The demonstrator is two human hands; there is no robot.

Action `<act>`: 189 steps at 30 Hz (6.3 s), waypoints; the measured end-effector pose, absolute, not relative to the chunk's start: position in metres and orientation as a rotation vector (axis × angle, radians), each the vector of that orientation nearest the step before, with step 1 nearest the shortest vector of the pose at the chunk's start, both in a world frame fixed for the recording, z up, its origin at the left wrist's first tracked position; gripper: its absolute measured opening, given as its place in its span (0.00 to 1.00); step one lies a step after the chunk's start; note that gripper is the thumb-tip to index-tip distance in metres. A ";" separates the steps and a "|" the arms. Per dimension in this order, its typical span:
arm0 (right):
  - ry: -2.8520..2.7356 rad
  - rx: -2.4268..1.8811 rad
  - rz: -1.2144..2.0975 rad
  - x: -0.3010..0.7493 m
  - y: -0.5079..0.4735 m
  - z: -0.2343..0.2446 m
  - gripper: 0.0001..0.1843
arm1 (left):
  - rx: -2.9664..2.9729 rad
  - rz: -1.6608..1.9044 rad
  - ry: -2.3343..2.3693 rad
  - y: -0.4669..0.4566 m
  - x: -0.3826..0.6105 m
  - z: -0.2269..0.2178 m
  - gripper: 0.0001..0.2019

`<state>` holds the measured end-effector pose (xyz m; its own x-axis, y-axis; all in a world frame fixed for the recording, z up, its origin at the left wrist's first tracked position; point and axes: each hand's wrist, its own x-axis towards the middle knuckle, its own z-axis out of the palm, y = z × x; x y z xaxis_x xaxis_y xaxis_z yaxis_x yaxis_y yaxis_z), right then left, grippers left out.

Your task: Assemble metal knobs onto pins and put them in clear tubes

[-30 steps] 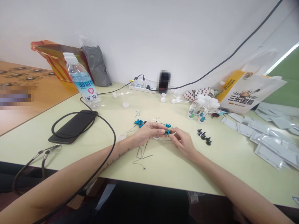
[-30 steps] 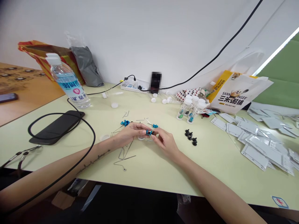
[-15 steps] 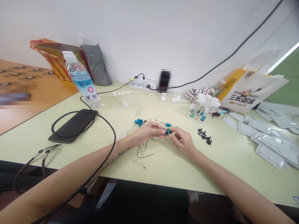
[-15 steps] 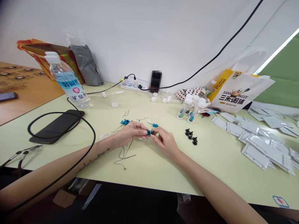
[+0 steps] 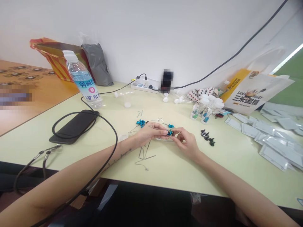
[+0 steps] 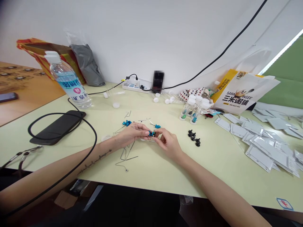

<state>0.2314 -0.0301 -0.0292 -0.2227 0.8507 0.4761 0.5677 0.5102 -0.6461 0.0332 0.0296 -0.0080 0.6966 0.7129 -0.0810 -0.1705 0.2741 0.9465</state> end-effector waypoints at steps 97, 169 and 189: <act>-1.958 -1.130 0.364 0.231 -0.030 -0.029 0.11 | 1.126 0.622 0.598 0.032 0.034 -0.014 0.10; -1.908 -1.084 0.296 0.231 -0.032 -0.029 0.07 | 1.153 0.612 0.576 0.032 0.033 -0.010 0.10; -1.925 -1.118 0.317 0.233 -0.031 -0.029 0.11 | 1.148 0.611 0.562 0.032 0.033 -0.012 0.10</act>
